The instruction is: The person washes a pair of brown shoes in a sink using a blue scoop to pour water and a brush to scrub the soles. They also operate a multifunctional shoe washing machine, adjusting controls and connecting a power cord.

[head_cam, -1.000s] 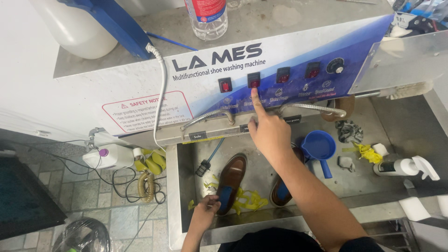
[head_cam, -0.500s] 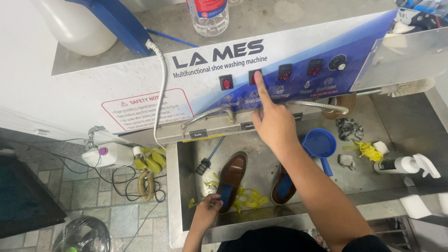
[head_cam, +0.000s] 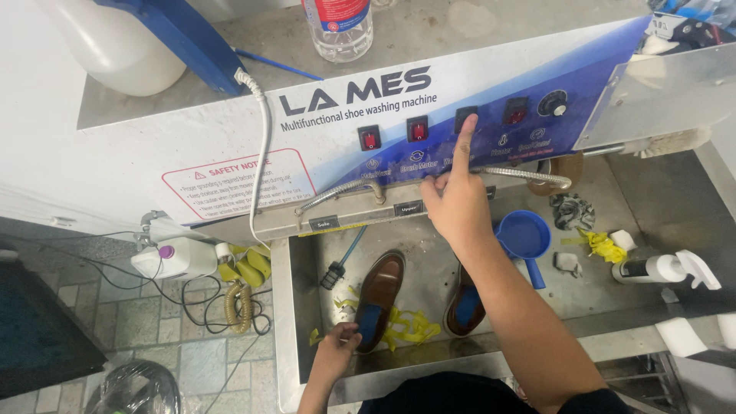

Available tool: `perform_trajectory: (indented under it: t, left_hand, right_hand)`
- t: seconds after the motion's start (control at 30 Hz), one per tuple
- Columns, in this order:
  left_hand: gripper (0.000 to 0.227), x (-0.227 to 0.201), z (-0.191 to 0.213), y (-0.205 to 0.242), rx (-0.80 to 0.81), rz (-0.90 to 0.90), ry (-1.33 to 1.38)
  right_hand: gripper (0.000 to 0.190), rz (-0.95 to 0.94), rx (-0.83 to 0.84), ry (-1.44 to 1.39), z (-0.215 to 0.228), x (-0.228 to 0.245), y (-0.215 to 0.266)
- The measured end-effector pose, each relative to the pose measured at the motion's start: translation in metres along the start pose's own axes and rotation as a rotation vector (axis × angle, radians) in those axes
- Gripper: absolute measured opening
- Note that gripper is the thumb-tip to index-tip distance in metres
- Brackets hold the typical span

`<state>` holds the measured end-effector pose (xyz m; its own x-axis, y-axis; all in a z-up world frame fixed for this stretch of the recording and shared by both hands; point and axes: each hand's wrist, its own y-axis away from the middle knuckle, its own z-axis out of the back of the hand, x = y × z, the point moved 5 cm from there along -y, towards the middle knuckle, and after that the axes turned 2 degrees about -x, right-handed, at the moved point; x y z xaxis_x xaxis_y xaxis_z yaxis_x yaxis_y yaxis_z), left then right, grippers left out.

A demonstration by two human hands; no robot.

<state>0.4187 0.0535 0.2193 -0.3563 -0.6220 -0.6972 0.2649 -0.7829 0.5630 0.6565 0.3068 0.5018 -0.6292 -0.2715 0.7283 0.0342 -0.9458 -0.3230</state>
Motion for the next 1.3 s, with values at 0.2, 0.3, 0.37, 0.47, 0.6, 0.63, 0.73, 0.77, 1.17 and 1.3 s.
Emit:
perform_trajectory:
  t: [0.2,0.3,0.37,0.47,0.6,0.63,0.73,0.77,1.17,1.3]
  left_hand:
    - [0.036,-0.005,-0.007,-0.009,0.014,-0.062,0.028]
    - [0.037,-0.004,-0.008,-0.007,0.017,-0.031,-0.005]
    - [0.037,-0.006,-0.008,-0.008,0.014,-0.025,-0.035]
    - [0.038,-0.007,-0.007,-0.007,0.017,-0.028,-0.070]
    - [0.037,-0.018,-0.006,-0.009,0.009,-0.077,-0.097]
    - [0.036,-0.020,-0.007,-0.008,0.008,-0.089,-0.104]
    - [0.037,-0.019,-0.013,-0.005,0.060,0.065,-0.016]
    - [0.037,-0.023,-0.013,-0.005,0.049,0.036,-0.033]
    - [0.035,-0.024,-0.016,0.015,-0.019,-0.070,-0.012]
    - [0.034,-0.010,-0.018,0.026,-0.061,-0.084,0.061]
  right_hand:
    - [0.103,-0.171,0.128,-0.101,0.010,0.001,-0.009]
    - [0.106,-0.192,0.135,-0.165,0.007,-0.002,-0.002]
    - [0.109,-0.206,0.147,-0.155,0.001,-0.007,0.008]
    - [0.111,-0.009,0.076,-0.047,-0.003,-0.009,0.016]
    - [0.109,0.011,0.059,-0.037,-0.003,-0.022,0.016]
    - [0.108,-0.020,0.085,-0.038,-0.003,-0.025,0.014]
    - [0.106,-0.083,0.123,-0.022,-0.001,-0.027,0.011]
    - [0.106,-0.098,0.131,-0.013,0.000,-0.026,0.010]
    - [0.104,-0.065,0.173,0.127,0.008,-0.023,0.003]
    - [0.102,-0.083,0.141,0.078,0.012,-0.018,0.001]
